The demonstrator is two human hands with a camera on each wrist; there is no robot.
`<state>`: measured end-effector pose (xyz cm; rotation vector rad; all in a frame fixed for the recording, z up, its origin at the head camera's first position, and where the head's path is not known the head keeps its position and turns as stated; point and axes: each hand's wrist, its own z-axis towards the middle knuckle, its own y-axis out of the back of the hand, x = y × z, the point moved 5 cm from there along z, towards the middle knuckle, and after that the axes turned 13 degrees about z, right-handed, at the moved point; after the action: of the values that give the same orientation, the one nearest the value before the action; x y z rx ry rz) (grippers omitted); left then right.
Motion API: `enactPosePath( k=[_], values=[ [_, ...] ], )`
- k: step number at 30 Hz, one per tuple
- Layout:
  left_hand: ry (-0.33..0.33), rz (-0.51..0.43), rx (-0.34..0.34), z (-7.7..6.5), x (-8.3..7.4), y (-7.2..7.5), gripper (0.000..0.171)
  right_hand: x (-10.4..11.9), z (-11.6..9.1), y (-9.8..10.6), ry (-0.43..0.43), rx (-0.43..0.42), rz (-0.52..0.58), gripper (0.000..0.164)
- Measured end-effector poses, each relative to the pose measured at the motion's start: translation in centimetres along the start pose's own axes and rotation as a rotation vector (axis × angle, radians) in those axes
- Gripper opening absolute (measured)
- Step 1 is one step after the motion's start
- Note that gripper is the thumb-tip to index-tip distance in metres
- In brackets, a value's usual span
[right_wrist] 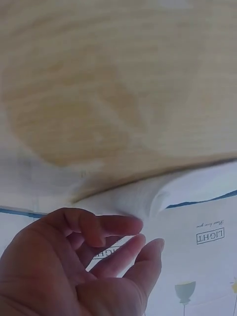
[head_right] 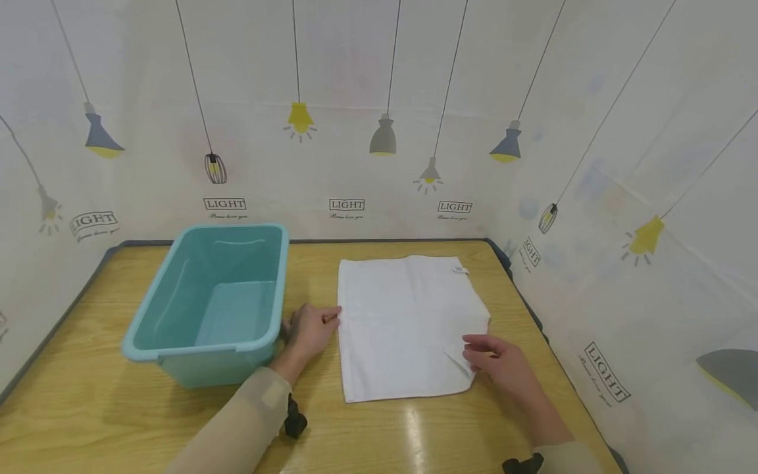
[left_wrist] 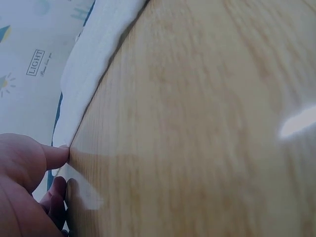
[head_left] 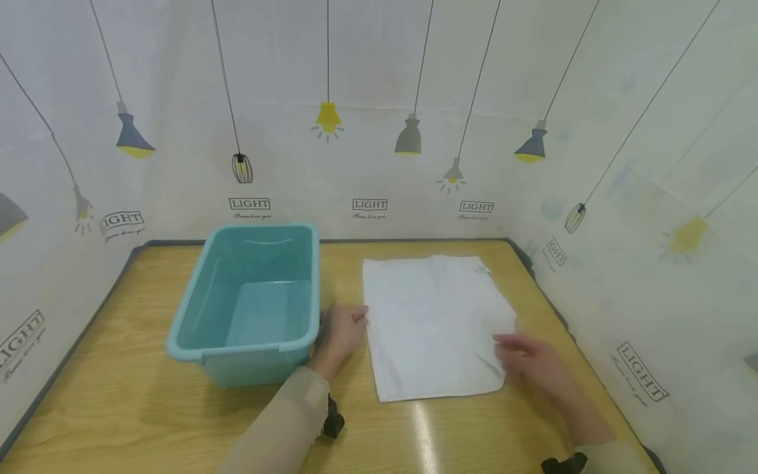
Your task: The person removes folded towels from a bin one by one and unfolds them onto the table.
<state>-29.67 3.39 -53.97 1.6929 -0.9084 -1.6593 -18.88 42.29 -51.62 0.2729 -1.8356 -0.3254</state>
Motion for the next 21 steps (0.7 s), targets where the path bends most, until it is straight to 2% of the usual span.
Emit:
enactPosePath(
  k=[6,12,21],
  values=[
    [-0.003,0.009,0.008,0.0,0.0,0.1,0.030,-0.8,-0.5,-0.8,-0.044,-0.028,0.005,0.055],
    [0.011,0.012,0.009,0.1,0.0,-0.1,0.029,-0.3,-0.4,-1.5,0.046,-0.021,-0.190,0.056],
    [0.015,-0.001,0.004,0.1,0.1,-0.1,0.029,0.1,0.4,-2.7,0.073,-0.025,-0.316,0.056]
  ],
)
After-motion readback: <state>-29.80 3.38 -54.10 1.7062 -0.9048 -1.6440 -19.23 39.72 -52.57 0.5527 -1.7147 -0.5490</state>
